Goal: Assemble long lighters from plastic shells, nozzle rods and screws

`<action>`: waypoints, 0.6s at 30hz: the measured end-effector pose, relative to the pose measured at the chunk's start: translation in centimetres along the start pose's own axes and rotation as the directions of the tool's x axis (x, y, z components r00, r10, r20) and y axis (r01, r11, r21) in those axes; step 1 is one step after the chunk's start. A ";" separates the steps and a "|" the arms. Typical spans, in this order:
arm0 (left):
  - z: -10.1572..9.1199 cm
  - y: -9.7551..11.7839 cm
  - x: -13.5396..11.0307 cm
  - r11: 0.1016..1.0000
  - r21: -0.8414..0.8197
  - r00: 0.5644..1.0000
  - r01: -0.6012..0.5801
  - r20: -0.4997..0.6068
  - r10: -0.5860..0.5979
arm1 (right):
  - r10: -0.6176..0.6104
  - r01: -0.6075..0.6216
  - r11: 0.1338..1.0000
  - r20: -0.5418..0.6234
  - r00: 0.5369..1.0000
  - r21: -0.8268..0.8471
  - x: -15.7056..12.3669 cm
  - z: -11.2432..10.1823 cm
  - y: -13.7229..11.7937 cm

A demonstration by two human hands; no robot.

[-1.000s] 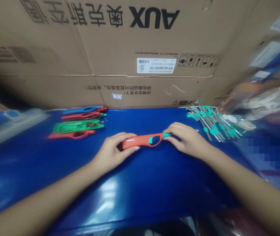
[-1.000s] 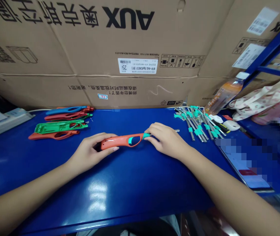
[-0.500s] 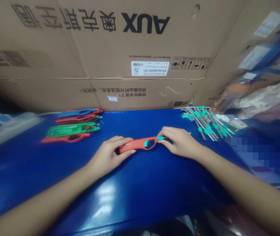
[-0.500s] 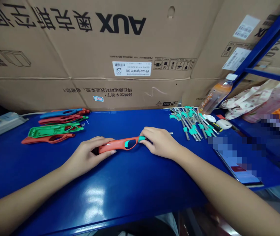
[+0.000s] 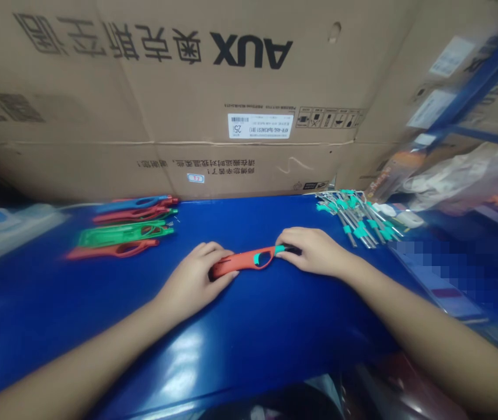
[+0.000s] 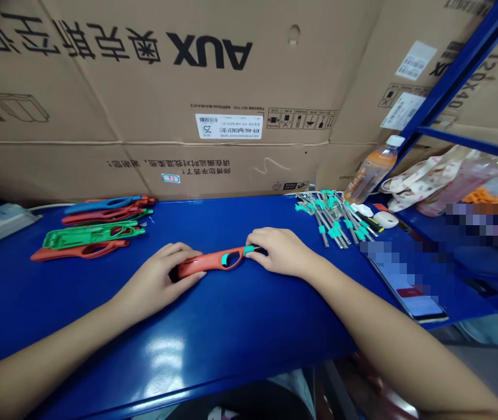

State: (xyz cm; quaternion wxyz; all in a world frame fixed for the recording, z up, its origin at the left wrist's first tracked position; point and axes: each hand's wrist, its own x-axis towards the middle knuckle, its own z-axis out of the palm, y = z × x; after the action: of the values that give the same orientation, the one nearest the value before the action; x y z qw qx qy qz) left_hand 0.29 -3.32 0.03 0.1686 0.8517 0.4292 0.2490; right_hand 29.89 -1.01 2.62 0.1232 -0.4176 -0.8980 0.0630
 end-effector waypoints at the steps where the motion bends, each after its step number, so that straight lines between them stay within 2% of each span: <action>1: 0.0 0.2 0.0 1.000 0.016 1.000 0.005 0.015 -0.005 | -0.002 0.002 1.000 0.002 1.000 -0.018 0.0 -0.2 0.0; 10: -0.1 1.2 -0.8 0.990 0.140 0.997 0.010 0.075 -0.021 | -0.043 0.046 0.998 0.061 0.997 -0.052 -0.5 -0.9 0.3; 13: -0.1 1.4 -0.9 0.987 0.163 0.997 0.011 0.079 -0.024 | -0.049 0.052 0.997 0.061 0.997 -0.050 -0.7 -1.9 0.7; 15: -0.2 1.5 -0.9 0.986 0.165 0.997 0.012 0.079 -0.025 | 0.049 -0.049 0.993 -0.004 0.999 -0.106 -1.2 -3.3 1.9; 16: -0.2 1.5 -0.9 0.986 0.165 0.997 0.011 0.080 -0.024 | 0.160 -0.167 0.972 -0.054 0.986 -0.167 -1.6 -4.2 2.9; 17: -0.2 1.5 -0.9 0.986 0.165 0.996 0.010 0.081 -0.024 | 0.317 -0.332 0.912 -0.101 0.943 -0.241 -2.1 -5.1 4.1; 18: -0.2 1.5 -0.9 0.986 0.165 0.996 0.010 0.083 -0.024 | 0.485 -0.493 0.814 -0.106 0.868 -0.309 -2.7 -6.2 5.5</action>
State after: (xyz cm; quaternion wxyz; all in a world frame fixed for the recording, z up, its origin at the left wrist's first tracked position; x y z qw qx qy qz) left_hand 0.69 -4.88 0.71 0.1179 0.8688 0.4479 0.1751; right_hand 37.33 0.52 6.89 0.0420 -0.6493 -0.7569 -0.0612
